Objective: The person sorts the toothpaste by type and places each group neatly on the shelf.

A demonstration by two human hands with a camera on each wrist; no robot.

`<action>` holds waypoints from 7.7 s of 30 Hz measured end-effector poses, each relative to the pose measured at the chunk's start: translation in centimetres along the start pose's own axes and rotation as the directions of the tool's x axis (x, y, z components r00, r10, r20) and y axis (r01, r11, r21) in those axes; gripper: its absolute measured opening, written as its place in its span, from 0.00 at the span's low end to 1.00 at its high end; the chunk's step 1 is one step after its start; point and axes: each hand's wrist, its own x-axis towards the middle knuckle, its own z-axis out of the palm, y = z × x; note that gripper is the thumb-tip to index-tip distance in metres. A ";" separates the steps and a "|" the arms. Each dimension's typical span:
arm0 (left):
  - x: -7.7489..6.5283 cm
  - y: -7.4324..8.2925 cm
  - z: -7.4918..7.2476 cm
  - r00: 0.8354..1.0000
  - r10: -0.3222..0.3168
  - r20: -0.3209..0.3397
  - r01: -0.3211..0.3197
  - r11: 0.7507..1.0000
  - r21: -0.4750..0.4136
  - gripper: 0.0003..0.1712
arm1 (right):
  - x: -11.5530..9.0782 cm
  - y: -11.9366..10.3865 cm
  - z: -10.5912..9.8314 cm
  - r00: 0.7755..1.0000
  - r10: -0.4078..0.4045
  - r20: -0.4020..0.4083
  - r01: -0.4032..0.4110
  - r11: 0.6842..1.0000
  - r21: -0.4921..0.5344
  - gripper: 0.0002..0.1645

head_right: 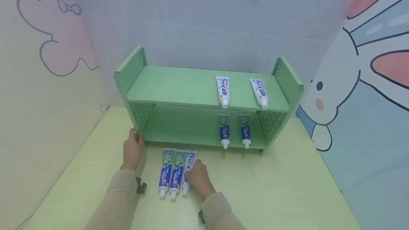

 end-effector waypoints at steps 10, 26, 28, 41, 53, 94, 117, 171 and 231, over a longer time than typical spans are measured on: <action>-0.1 0.0 0.0 1.000 -0.005 0.007 0.005 1.000 0.002 0.20 | 0.3 0.1 0.0 1.000 0.003 0.014 -0.003 1.000 0.000 0.24; -0.1 0.2 -0.1 1.000 -0.005 0.008 0.005 1.000 -0.004 0.19 | 0.0 0.1 -1.3 0.999 -0.011 0.049 0.009 0.999 0.047 0.27; -0.1 0.1 -0.1 1.000 -0.002 0.006 0.002 1.000 -0.007 0.19 | 0.0 0.1 -1.5 0.999 -0.004 0.054 0.001 0.998 0.059 0.28; 0.0 -0.3 0.1 1.000 0.000 0.008 0.000 1.000 0.010 0.19 | -0.2 0.2 -2.7 0.997 0.019 0.074 -0.026 0.996 0.086 0.30; 0.1 -0.4 0.2 1.000 0.005 0.007 -0.005 1.000 0.014 0.19 | -1.1 -0.3 -3.8 0.998 0.031 0.062 -0.034 0.998 0.051 0.33; -0.1 -0.3 0.1 1.000 -0.015 0.024 0.015 1.000 0.002 0.19 | -4.5 -3.8 -7.5 0.980 -0.179 0.087 0.159 0.968 0.196 0.33; -0.1 -0.2 0.1 1.000 0.000 0.014 0.000 1.000 -0.004 0.19 | -5.4 -5.9 -9.1 0.977 -0.196 0.087 0.178 0.968 0.179 0.35; -0.2 0.0 0.0 0.999 -0.026 0.023 0.026 1.000 -0.003 0.20 | -2.5 -16.7 -17.3 0.966 -0.259 -0.022 0.260 0.963 0.073 0.36; -0.6 0.0 -0.2 1.000 -0.019 0.013 0.019 1.000 -0.002 0.20 | 6.0 -20.9 -18.1 0.992 -0.117 -0.052 0.116 0.993 -0.023 0.27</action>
